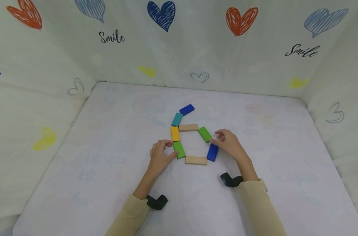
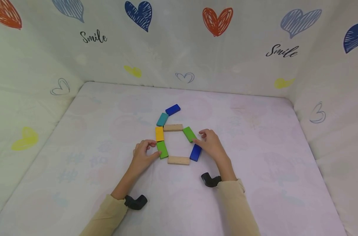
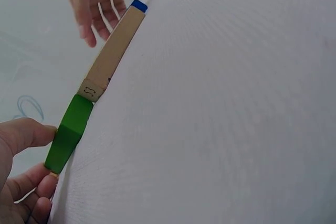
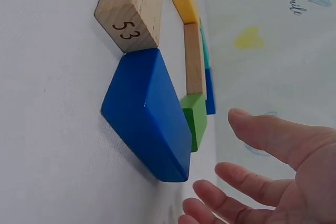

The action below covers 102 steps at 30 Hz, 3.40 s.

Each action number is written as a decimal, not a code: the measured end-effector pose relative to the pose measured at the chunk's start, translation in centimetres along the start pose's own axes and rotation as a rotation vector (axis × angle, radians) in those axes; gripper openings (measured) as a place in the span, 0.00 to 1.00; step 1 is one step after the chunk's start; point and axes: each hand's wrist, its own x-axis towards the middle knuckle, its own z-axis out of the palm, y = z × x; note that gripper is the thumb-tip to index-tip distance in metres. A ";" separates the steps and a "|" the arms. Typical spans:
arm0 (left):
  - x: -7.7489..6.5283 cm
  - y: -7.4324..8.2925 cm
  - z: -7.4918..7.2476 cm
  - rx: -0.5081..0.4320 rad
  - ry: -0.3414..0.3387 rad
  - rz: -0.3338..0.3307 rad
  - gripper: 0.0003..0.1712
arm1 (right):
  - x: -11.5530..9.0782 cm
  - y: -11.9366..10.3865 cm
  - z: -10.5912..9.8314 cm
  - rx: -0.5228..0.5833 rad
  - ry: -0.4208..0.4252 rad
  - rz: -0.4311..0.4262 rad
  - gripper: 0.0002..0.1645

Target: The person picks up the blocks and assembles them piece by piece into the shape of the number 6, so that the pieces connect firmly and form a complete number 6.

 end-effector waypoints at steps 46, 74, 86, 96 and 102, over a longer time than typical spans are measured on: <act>-0.1 0.0 -0.1 0.011 0.001 0.011 0.23 | 1.7 1.1 0.6 0.012 0.024 0.101 0.24; -0.1 0.1 -0.1 0.008 -0.012 -0.001 0.23 | 7.1 -5.8 1.9 -0.235 -0.163 -0.181 0.19; -0.1 0.2 0.0 0.014 -0.011 0.004 0.23 | 7.8 -5.8 2.1 -0.263 -0.162 -0.107 0.19; 0.0 0.2 0.0 0.015 -0.012 0.002 0.23 | 7.6 -6.0 1.9 -0.312 -0.184 -0.115 0.18; 0.0 0.1 -0.1 0.017 -0.014 0.001 0.23 | 7.6 -6.0 1.9 -0.391 -0.164 -0.174 0.16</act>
